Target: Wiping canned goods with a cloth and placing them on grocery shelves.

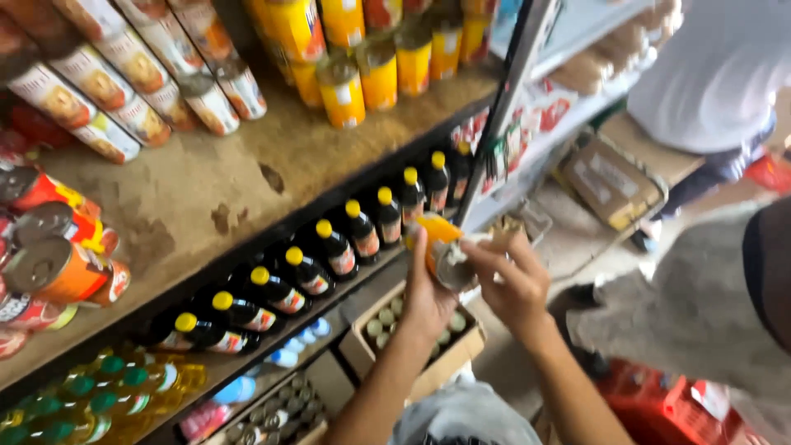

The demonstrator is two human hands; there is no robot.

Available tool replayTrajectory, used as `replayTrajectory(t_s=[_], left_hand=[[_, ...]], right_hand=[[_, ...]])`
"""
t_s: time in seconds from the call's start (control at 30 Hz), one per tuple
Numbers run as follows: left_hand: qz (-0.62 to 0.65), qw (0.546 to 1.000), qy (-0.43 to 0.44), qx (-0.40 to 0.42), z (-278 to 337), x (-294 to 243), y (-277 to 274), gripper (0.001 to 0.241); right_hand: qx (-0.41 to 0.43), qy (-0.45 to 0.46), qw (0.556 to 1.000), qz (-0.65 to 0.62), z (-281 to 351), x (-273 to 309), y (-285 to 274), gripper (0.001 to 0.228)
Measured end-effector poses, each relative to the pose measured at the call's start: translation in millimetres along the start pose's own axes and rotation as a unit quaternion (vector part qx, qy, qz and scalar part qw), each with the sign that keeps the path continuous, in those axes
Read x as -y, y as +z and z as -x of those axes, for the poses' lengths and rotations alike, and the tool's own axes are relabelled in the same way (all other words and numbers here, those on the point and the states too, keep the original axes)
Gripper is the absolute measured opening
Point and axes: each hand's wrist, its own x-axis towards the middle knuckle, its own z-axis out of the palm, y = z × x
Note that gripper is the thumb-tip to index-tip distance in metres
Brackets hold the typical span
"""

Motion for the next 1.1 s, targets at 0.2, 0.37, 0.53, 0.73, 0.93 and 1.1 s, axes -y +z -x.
replayTrajectory(t_s=[0.2, 0.37, 0.53, 0.73, 0.93, 1.1], left_hand=[[-0.021, 0.999, 0.02, 0.022, -25, 2, 32, 0.064], [-0.067, 0.993, 0.094, -0.008, -41, 23, 47, 0.059], [-0.14, 0.976, 0.116, 0.121, -80, 19, 64, 0.04], [-0.347, 0.812, 0.417, 0.215, -102, -13, 128, 0.105], [-0.512, 0.626, 0.587, 0.025, -160, -69, 204, 0.109], [-0.536, 0.521, 0.664, -0.011, -221, -105, 229, 0.099]], right_hand=[[0.007, 0.005, 0.997, -0.076, -1, -26, -3, 0.015], [-0.013, 0.061, 0.997, -0.046, -14, -66, -24, 0.016], [0.037, 0.111, 0.989, -0.086, 5, -100, -29, 0.012], [-0.023, 0.206, 0.959, -0.193, 35, -203, 18, 0.012], [0.023, 0.094, 0.987, -0.129, -55, -252, 76, 0.017], [0.032, 0.077, 0.991, -0.107, -56, -294, 131, 0.01]])
